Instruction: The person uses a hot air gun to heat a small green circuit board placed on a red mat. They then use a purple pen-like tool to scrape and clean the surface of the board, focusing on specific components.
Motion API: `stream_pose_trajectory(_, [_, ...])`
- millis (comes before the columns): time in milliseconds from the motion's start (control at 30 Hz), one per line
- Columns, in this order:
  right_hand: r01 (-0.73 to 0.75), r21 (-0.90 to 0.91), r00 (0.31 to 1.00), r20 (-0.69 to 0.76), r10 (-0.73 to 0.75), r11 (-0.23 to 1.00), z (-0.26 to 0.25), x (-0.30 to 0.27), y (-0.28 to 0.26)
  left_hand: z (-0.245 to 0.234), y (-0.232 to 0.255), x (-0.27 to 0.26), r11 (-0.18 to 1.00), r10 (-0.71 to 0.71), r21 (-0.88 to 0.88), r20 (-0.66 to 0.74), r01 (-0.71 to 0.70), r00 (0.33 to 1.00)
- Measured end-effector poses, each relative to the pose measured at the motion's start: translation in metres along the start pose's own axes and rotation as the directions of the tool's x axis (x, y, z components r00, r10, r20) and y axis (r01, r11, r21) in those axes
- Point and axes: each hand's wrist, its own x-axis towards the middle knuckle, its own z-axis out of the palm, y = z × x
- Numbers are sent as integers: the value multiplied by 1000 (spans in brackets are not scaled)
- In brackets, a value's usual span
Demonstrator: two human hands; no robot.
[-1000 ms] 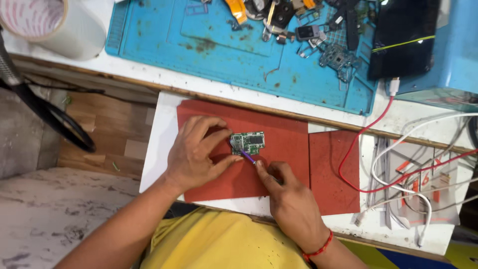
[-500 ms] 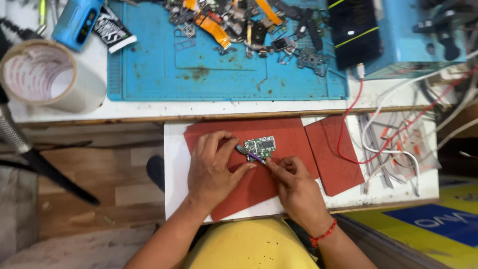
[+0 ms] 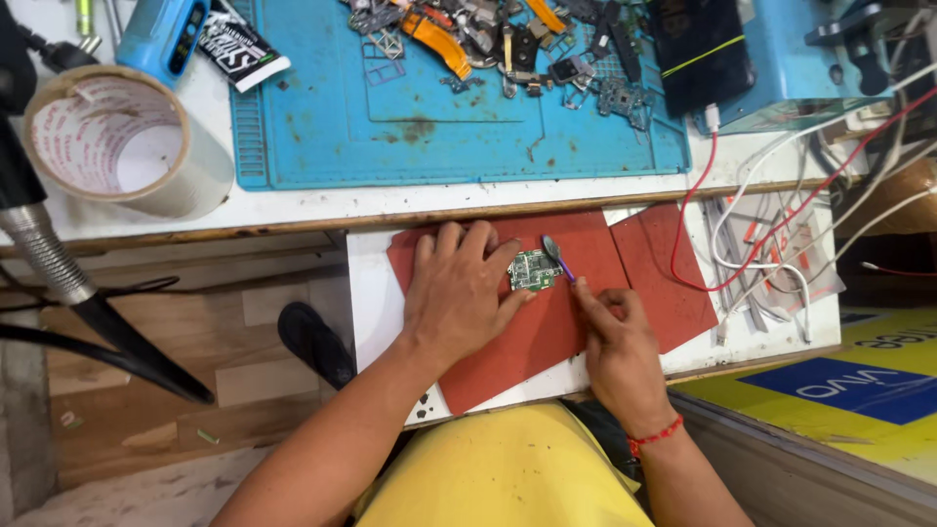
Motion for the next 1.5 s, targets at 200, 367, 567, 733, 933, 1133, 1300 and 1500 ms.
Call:
stream_pose_trajectory(200, [-8, -37, 998, 63, 11, 999, -6, 3, 13, 13, -8, -9, 1000, 14, 12, -59, -14, 998])
stream_pose_trajectory(367, [25, -24, 996, 81, -23, 999, -13, 7, 17, 12, -7, -5, 1000, 3, -8, -58, -4, 998])
stream_pose_trajectory(567, [61, 55, 994, 84, -65, 997, -15, -5, 25, 13, -7, -3, 998, 27, 62, -78, -22, 997])
stream_pose_trajectory(733, [60, 84, 981, 178, -74, 995, -14, -6, 27, 15, -1, -9, 997, 12, 82, -78, -6, 997])
stream_pose_trajectory(933, [79, 36, 983, 162, -84, 996, -10, -6, 19, 18, 1, -7, 995, 44, 99, -126, -31, 991])
stream_pose_trajectory(1133, [46, 107, 977, 200, -66, 993, -13, -4, 12, 22, -1, -11, 989, 64, 138, -148, -43, 987])
stream_pose_trajectory(1300, [109, 89, 988, 96, -118, 990, -14, 12, 21, 25, -4, -12, 988, 75, 150, -222, -41, 972])
stream_pose_trajectory(1500, [215, 72, 975, 43, -218, 974, -11, 18, 22, 28, -5, -16, 985, 69, 169, -245, -27, 967])
